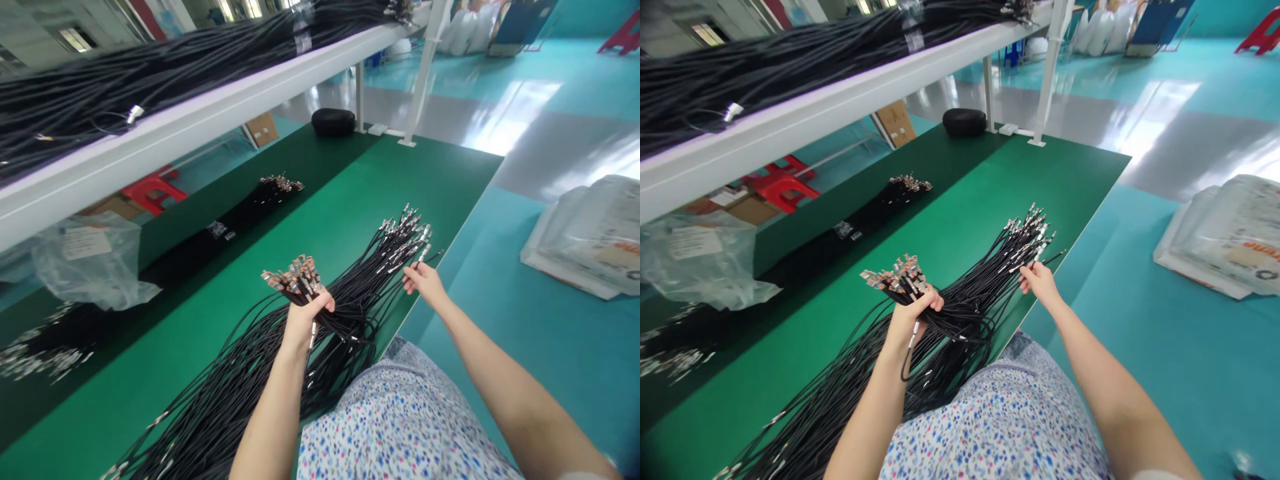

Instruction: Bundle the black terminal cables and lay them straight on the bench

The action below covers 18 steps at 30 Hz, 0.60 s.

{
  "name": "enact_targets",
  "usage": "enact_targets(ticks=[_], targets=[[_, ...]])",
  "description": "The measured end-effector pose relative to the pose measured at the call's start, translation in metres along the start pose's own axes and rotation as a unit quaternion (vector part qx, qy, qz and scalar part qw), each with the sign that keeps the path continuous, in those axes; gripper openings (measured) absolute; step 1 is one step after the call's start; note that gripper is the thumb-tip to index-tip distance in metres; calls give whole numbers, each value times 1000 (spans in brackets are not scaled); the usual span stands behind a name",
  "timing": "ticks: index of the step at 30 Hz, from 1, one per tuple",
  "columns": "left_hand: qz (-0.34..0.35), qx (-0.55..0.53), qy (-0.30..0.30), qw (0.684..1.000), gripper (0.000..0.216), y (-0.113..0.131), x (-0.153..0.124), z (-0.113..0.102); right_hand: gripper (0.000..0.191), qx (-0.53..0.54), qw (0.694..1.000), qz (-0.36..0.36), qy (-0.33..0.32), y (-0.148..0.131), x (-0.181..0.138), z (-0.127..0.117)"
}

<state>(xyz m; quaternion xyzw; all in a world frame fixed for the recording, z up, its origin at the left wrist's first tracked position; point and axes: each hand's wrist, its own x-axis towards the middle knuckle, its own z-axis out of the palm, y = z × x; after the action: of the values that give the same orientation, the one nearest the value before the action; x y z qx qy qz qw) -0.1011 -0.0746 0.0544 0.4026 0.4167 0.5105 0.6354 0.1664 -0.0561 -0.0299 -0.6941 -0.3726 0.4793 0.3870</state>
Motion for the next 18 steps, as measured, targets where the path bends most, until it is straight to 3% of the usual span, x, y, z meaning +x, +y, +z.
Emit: enact_targets(ticks=[2, 4, 7, 11, 13, 18], targets=[[-18, 33, -13, 999, 16, 1, 6, 9, 18, -45, 986, -102, -126, -21, -21, 0], [-42, 34, -27, 998, 16, 0, 14, 20, 19, -132, 948, -173, -233, -41, -37, 7], [-60, -1, -42, 997, 22, -3, 23, 30, 17, -215, 902, -236, -290, -61, -51, 26], [-73, -44, -61, 994, 21, -7, 25, 27, 18, -206, 875, -269, -347, -66, -53, 49], [-72, -59, -43, 995, 22, -8, 24, 21, 19, -176, 888, -240, -350, -65, -50, 54], [-87, -34, 4, 996, 23, -9, 29, 15, 27, -49, 949, -140, -277, -71, -40, 58]])
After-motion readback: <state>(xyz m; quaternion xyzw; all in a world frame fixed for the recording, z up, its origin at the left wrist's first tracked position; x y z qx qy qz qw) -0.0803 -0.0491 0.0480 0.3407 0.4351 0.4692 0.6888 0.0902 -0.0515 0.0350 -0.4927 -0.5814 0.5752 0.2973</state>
